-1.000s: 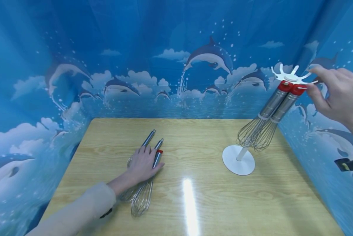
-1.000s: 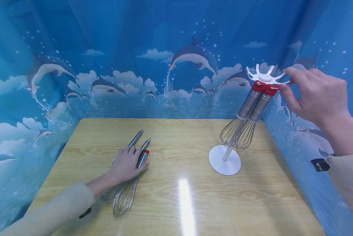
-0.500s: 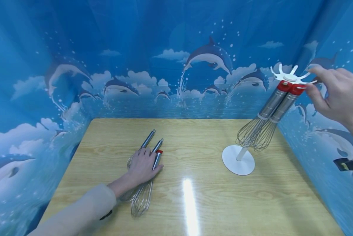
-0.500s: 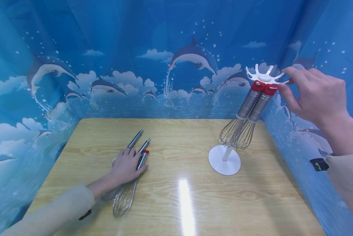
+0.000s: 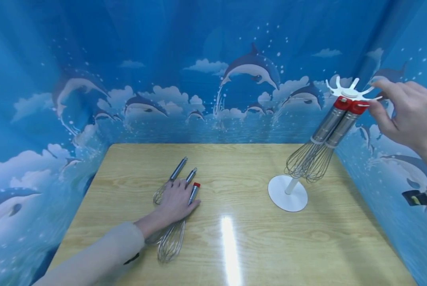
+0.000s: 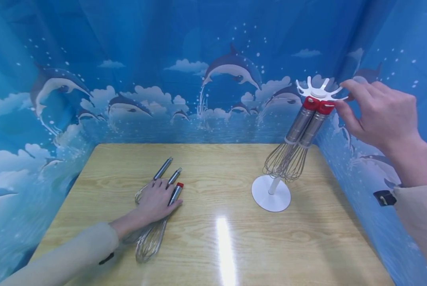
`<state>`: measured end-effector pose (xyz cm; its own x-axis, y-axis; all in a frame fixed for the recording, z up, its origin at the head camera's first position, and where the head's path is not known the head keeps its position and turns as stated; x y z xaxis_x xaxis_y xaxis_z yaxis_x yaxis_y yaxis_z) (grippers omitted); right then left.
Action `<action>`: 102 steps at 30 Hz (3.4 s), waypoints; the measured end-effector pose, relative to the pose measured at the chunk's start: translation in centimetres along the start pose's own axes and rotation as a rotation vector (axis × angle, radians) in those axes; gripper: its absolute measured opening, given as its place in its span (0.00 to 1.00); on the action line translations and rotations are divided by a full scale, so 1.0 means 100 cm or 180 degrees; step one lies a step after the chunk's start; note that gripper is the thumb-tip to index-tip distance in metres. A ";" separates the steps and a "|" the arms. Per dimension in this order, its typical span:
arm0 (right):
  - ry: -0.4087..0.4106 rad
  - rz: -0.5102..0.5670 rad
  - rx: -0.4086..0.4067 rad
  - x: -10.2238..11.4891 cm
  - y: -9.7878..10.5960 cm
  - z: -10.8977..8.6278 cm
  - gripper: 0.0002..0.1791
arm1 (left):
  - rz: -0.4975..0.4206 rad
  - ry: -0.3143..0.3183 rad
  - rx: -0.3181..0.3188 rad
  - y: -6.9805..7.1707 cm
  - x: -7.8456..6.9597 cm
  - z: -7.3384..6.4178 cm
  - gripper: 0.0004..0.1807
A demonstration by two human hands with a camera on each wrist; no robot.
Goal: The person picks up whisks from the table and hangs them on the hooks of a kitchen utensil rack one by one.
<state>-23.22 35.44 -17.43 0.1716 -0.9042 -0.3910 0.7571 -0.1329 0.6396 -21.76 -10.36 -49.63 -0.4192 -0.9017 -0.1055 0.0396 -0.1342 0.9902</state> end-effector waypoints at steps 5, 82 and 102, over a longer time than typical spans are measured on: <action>-0.0012 -0.0025 0.0037 0.000 0.000 0.001 0.46 | -0.0020 -0.0054 0.0090 -0.003 -0.005 0.004 0.37; -0.0076 -0.0105 0.0225 -0.002 -0.001 -0.003 0.42 | 0.0035 -0.0205 -0.0052 -0.012 -0.045 0.023 0.20; -0.0148 -0.0167 0.0298 -0.001 -0.001 -0.002 0.41 | -0.0077 -0.0313 -0.0360 -0.003 -0.052 0.023 0.18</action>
<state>-23.16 35.58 -17.55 0.1021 -0.9126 -0.3960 0.7019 -0.2160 0.6788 -21.71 -4.65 -49.20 -0.5078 -0.8539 -0.1143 0.1279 -0.2059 0.9702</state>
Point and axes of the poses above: each hand's wrist, its own z-axis towards the middle knuckle, its own y-axis out of the back of the hand, x = y × z, the point moved 7 cm from there along z, towards the middle knuckle, and after that the axes turned 12 degrees about -z, right-handed, at the moved point
